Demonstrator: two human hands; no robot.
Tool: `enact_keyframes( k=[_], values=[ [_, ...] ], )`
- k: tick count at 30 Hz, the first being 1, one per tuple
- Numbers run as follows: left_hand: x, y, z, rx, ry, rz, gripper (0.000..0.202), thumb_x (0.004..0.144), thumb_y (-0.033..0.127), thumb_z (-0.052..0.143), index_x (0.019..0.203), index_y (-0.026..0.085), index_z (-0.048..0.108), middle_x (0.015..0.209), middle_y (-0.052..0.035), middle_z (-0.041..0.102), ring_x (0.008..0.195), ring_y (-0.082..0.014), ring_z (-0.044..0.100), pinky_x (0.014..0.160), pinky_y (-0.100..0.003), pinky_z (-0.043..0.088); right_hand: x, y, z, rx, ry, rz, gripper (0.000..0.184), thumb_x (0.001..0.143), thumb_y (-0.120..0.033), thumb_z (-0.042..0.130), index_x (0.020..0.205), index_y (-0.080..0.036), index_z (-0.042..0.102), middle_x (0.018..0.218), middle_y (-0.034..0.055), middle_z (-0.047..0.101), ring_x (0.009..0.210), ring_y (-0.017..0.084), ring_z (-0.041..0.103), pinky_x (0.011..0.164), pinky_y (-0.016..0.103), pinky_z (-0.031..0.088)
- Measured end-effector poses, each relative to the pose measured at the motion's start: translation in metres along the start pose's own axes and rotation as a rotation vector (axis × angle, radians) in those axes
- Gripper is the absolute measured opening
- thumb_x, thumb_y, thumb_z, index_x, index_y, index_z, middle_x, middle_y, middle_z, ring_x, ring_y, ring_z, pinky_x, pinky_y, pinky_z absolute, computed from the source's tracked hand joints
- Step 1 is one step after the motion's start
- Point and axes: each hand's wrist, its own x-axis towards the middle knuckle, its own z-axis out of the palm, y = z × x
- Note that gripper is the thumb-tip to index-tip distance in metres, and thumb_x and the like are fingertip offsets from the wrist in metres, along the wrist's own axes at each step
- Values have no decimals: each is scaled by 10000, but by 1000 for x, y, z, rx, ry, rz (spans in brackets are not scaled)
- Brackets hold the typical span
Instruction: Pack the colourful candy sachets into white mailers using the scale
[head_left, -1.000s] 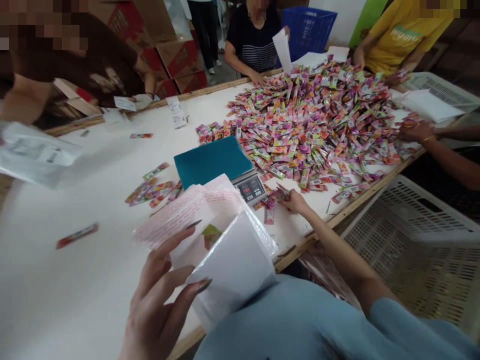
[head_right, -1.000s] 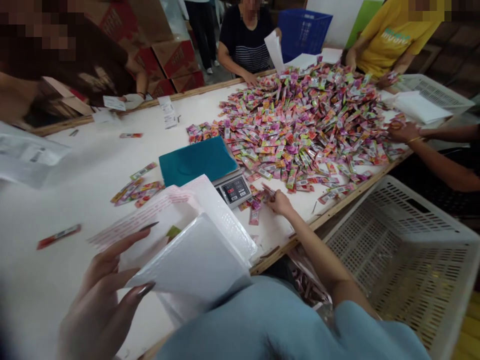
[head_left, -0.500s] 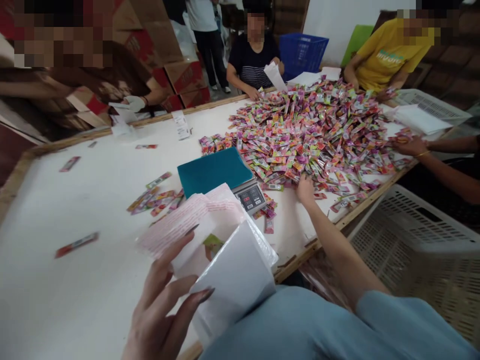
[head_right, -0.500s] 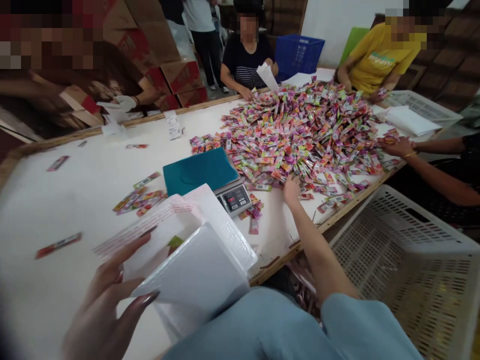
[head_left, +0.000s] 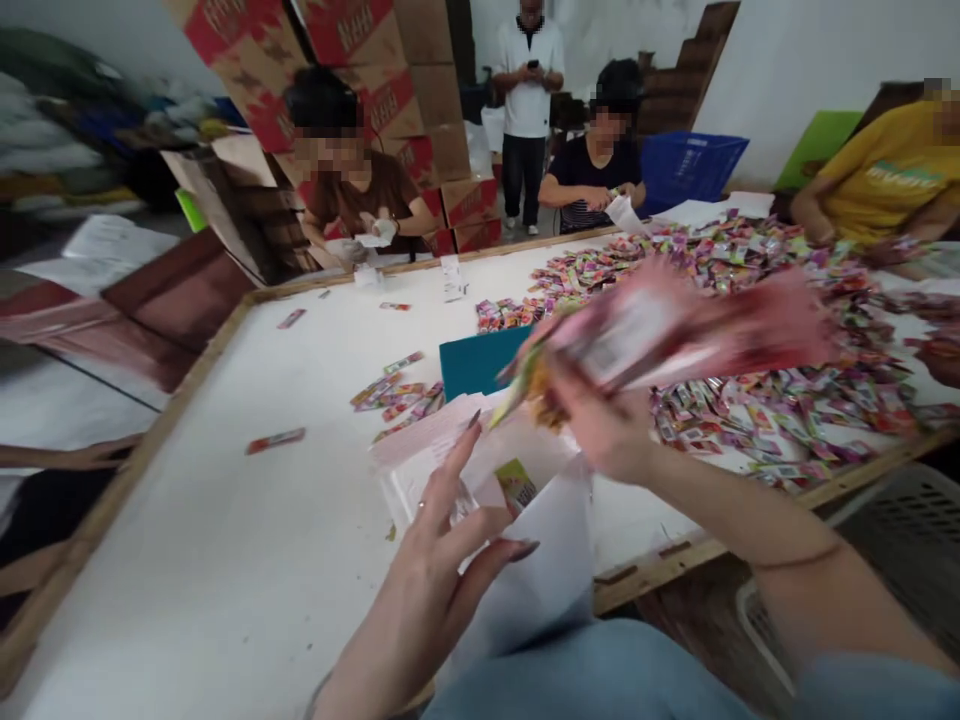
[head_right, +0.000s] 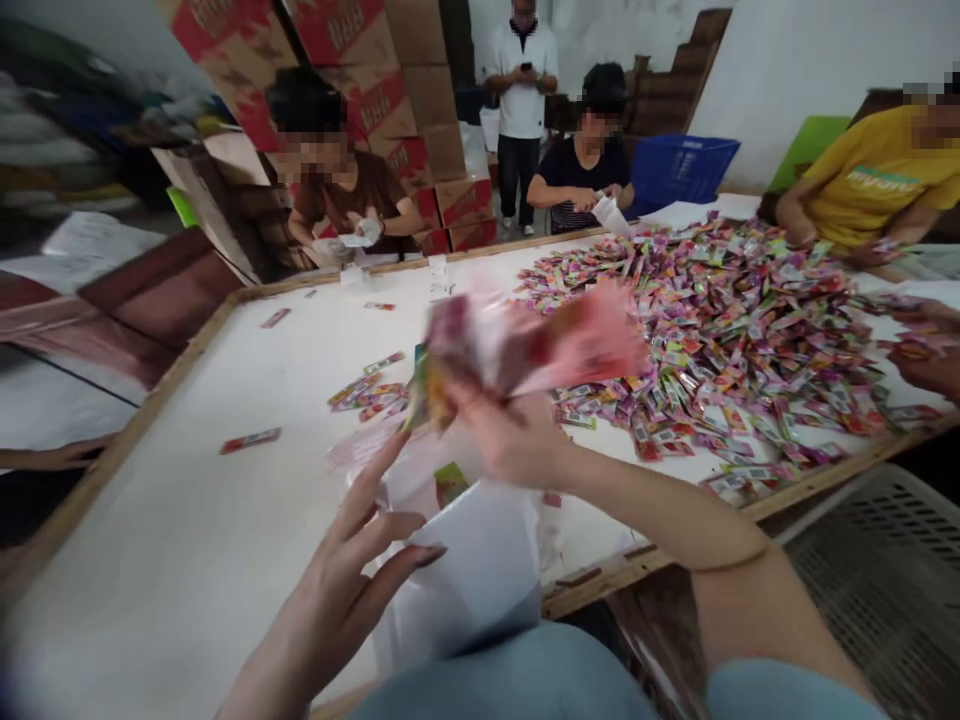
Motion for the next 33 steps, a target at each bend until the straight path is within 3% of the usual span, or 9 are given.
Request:
enact_keyframes(
  k=[6,9,18,22,24,25,29,31,33],
  values=[
    [-6,-4,7,21,30,70,126,976,118,640,1042,225,655,1704,-119,318,1532,-344,434,1119,-486,569,24,-36,0,-462,-1118,90,122,897,-256,662,948,-169,593,920,45,658,843,166,606,777,306,520],
    [-4,-8,2,-9,54,102,205,937,76,672,1060,239,667,1700,-92,288,1508,-334,462,1101,-480,593,56,-58,-15,-515,-1296,111,228,759,-249,836,755,-182,618,716,-29,602,706,133,578,705,271,490],
    [-5,-5,4,-54,96,161,113,943,146,693,960,258,693,1677,-39,336,1503,-360,448,1089,-534,569,30,-40,37,-417,-1354,-23,466,588,-35,886,463,-245,488,437,-132,474,483,57,479,545,190,475],
    [-4,-15,2,-26,2,241,124,947,136,684,998,249,670,1532,-69,550,1260,-258,652,899,-360,605,48,-67,-41,-388,-1309,80,118,818,-251,793,736,-207,721,742,-87,714,724,78,665,695,209,542],
    [-3,-23,0,-25,9,253,147,945,117,671,1014,246,657,1497,-72,586,1240,-245,652,883,-346,588,45,-48,-101,-418,-792,187,190,831,-369,765,922,-202,771,900,-60,754,842,109,708,795,255,572],
    [-3,-26,0,-30,12,258,158,943,108,665,1021,245,651,1502,-72,582,1253,-242,641,893,-345,582,34,-25,-130,-477,-564,223,284,794,-377,795,1019,-205,776,991,-34,766,892,130,718,816,269,575],
    [-2,-36,3,-42,14,268,157,932,109,650,1007,246,646,1547,-56,542,1290,-232,608,879,-319,570,-54,115,-207,-1085,-518,594,821,622,35,753,1413,-137,616,1621,181,440,1501,328,424,1216,491,375],
    [-1,-40,5,-35,18,280,138,930,123,644,986,249,651,1563,-43,532,1305,-234,601,863,-308,573,-100,169,-226,-1232,-570,532,779,650,70,669,1403,-119,607,1663,189,362,1591,347,253,1286,579,200],
    [-1,-43,6,-22,25,291,123,929,139,639,974,251,663,1562,-35,536,1309,-236,604,871,-304,577,-131,196,-237,-1242,-604,499,629,722,53,606,1327,-115,641,1575,182,497,1562,299,334,1299,548,195]
  ],
)
